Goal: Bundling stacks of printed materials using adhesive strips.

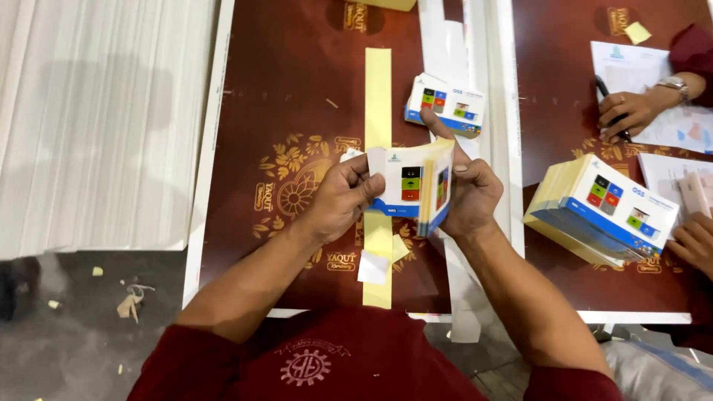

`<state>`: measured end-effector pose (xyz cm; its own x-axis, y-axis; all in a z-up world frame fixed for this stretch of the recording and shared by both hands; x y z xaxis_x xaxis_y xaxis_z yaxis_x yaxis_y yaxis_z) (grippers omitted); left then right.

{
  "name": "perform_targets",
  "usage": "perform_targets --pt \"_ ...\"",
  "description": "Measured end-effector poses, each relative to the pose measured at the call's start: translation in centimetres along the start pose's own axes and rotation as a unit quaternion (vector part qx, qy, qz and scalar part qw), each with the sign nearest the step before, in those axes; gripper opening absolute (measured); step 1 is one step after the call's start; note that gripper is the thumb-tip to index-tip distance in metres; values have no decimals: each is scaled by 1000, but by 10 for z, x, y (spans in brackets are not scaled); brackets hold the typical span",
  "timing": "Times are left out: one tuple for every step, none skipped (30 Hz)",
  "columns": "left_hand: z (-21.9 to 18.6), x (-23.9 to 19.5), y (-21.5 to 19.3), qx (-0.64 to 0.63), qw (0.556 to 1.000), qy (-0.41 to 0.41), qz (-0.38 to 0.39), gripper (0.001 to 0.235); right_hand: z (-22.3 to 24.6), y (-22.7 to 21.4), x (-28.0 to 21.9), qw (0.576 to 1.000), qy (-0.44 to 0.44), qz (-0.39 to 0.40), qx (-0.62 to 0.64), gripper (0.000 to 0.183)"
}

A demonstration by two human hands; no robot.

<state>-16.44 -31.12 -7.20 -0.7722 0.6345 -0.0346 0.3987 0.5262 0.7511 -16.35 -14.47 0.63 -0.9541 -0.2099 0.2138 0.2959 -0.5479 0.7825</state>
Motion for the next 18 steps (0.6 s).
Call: perform_targets --pt "-1 -2 -1 -3 1000 4 -3 43 -3 -2 1 1000 6 1 -1 86" --pt "-3 -4 -2 -2 1000 11 4 42 -5 -6 1 1000 7 -10 -29 93" --pt "-5 -6 -2 0 1000 23 12 42 -6 -9 3 998 11 -19 -58 100" --pt "-3 -6 -5 -3 1000 30 8 42 -12 -16 1 998 17 -14 -59 100" --pt "0 -7 -9 12 1000 25 -1 40 -16 -22 -1 999 0 -10 -30 96" --pt "3 -6 -12 26 999 19 -10 39 -19 -29 -3 1000 -18 -7 -1 93" --pt "1 -7 -10 21 999 23 -14 39 -19 -24 -3 1000 -11 -6 -3 93" --pt "0 -7 -8 29 999 20 -8 41 -17 -19 -3 1000 -22 0 1 92" --pt "1 -7 -4 35 999 11 -2 42 -14 -14 -7 999 -36 2 4 92" --pt "7 -9 -4 30 999 10 -4 42 -15 -24 -12 999 -32 -2 3 92" --pt "11 -6 -5 25 1000 -1 -1 43 -13 -32 -12 999 -31 21 34 88" --pt "14 -3 -4 19 1000 -11 2 44 -10 -40 -14 996 -30 44 66 84" --pt "14 -3 -2 19 1000 -10 0 44 -10 -34 -13 996 -28 45 66 84" --pt "15 -3 1 19 1000 -18 -5 45 -9 -28 -13 995 -25 45 81 82" --pt "15 -2 4 21 999 -26 -10 46 -8 -21 -13 994 -25 46 96 80" --pt "18 -3 4 22 999 -25 -11 46 -8 -21 -15 994 -25 47 96 80" --pt "19 -1 5 17 999 -25 -10 46 -6 -22 -15 995 -25 33 86 84" --pt "20 0 5 13 1000 -24 -8 46 -4 -23 -15 997 -25 20 75 87"
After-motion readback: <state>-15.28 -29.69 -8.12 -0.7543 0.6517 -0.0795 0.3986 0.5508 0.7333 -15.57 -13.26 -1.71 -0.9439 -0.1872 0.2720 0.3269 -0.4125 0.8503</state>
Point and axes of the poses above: each hand's wrist, its own x-axis towards the middle knuckle, its own y-axis out of the palm, z = x × y, the point moved 4 cm from there along x, towards the middle knuckle, and after that the axes turned 14 degrees about -y, right-handed, at the moved point
